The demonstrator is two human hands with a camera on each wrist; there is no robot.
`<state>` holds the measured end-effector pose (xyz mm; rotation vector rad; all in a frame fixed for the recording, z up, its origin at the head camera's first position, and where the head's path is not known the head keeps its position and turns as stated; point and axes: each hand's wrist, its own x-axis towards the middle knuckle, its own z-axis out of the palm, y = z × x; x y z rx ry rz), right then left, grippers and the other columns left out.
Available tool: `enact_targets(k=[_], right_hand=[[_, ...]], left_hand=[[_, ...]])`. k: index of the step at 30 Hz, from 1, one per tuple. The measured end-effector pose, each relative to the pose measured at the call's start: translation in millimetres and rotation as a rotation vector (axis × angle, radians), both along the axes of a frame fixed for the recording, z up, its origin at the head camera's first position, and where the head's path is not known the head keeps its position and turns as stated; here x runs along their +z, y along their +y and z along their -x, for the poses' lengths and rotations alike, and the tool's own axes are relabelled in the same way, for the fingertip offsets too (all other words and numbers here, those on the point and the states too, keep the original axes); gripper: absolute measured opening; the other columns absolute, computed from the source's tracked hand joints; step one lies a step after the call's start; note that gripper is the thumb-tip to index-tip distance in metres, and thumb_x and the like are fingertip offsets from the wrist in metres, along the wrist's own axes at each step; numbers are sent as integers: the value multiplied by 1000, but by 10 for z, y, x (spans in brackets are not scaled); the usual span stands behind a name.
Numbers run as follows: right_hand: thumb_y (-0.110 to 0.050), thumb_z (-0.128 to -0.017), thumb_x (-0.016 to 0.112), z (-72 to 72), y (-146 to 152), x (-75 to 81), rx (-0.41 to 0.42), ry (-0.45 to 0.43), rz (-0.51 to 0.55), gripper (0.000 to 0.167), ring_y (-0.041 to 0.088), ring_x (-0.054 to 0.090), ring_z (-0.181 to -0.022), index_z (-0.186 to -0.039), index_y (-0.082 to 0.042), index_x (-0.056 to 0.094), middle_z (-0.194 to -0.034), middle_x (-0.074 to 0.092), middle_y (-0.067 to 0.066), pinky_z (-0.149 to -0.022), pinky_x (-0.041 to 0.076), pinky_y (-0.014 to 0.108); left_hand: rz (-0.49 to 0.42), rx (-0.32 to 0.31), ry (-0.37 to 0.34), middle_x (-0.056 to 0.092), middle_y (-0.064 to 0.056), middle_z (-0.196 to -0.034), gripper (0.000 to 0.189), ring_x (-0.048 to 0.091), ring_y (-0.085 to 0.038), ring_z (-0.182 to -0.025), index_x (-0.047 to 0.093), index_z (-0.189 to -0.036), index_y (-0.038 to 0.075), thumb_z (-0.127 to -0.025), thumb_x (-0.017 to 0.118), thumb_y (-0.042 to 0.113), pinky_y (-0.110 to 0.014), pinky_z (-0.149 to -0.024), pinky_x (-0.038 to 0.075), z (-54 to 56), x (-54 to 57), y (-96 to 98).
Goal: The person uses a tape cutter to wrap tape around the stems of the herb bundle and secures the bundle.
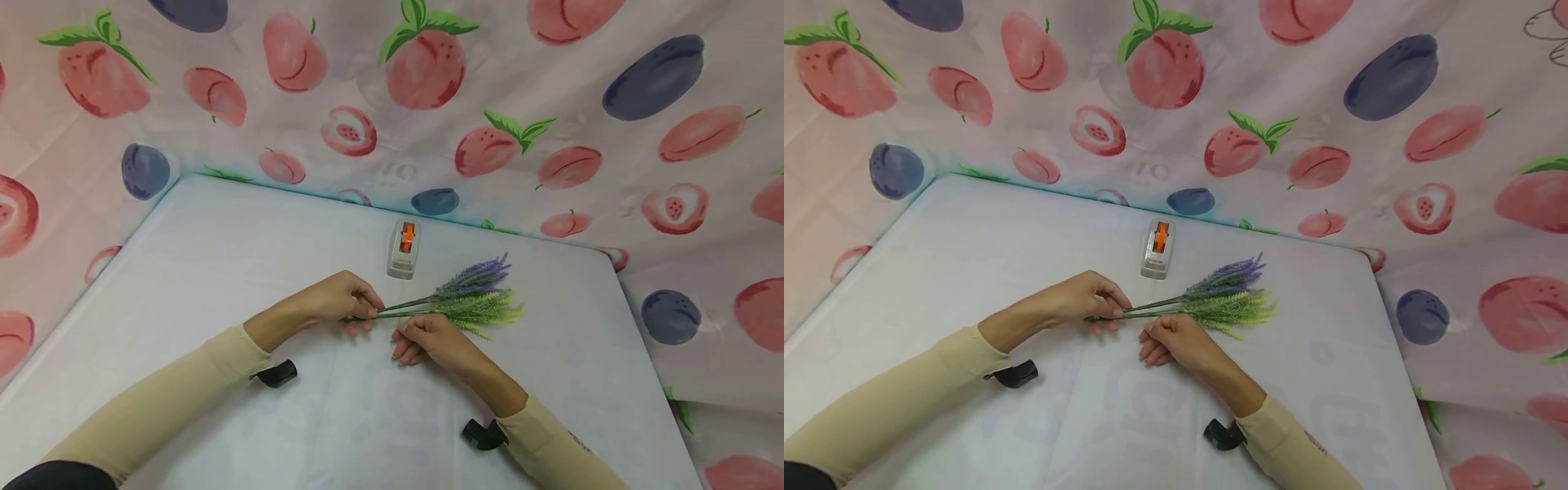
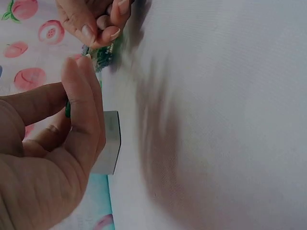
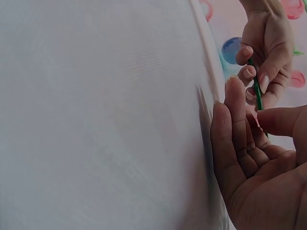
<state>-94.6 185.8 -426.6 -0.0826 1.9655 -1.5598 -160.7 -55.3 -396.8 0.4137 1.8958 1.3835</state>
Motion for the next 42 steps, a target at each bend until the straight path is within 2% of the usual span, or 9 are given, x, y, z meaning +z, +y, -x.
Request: enact_targets(k=[5, 9, 13, 15, 20, 24, 35, 42], right_hand=[[-19, -107, 52, -1, 16, -12, -3, 3, 3, 34, 13, 72, -74, -113, 10, 67, -87, 75, 10, -73, 61, 32], [-17, -107, 52, 0, 21, -21, 5, 7, 6, 32, 13, 72, -74, -114, 10, 67, -87, 75, 9, -72, 61, 31], [-17, -107, 50, -5, 19, -21, 12, 3, 8, 32, 13, 73, -74, -113, 9, 68, -86, 75, 8, -71, 60, 31], [-18, -107, 50, -13, 20, -18, 13, 1, 6, 33, 14, 73, -73, -112, 9, 69, -86, 76, 8, -71, 61, 31], [-23, -108, 49, -38, 17, 0, 15, -5, -14, 38, 15, 74, -70, -107, 9, 70, -84, 77, 13, -68, 61, 32], [-23, -108, 50, -54, 13, 7, -3, 1, -35, 38, 17, 75, -68, -105, 8, 71, -82, 77, 16, -66, 61, 33], [-25, -102, 63, -71, 2, 41, -122, 104, -67, 32, 24, 75, -66, -108, 4, 75, -76, 76, 14, -64, 62, 38], [-25, -100, 67, -28, -8, 74, -195, 143, -85, 31, 22, 74, -64, -107, 4, 75, -73, 75, 12, -65, 61, 37]], left_hand=[[-71, 0, -73, 74, -24, -104, 22, 72, -19, -82, 69, -117, -8, -96, 64, -3, -35, -79, 60, 26, -25, -35], [-160, -5, -145, 70, -29, -116, 27, 72, -15, -87, 66, -122, -11, -97, 61, -4, -35, -88, 58, 25, -39, -19], [-210, -1, -203, 68, -30, -120, 29, 72, -13, -89, 65, -125, -12, -97, 61, -6, -31, -89, 57, 5, -53, 28], [-214, 6, -215, 69, -28, -118, 29, 72, -12, -89, 66, -124, -12, -96, 62, -6, -30, -88, 58, -5, -78, 51], [-176, 2, -176, 74, -21, -103, 25, 72, -14, -80, 69, -120, -10, -95, 64, -5, -29, -78, 60, -33, -139, 83], [-153, -14, -149, 74, -22, -102, 24, 72, -15, -77, 71, -118, -8, -95, 65, -4, -27, -72, 60, -39, -169, 100], [-113, -22, -110, 74, -21, -95, 21, 71, -16, -73, 74, -113, -7, -94, 65, -6, -29, -69, 60, -29, -179, 108], [-104, -34, -94, 75, -15, -90, 20, 71, -17, -73, 74, -112, -6, -93, 66, -5, -31, -70, 61, -18, -171, 97]])
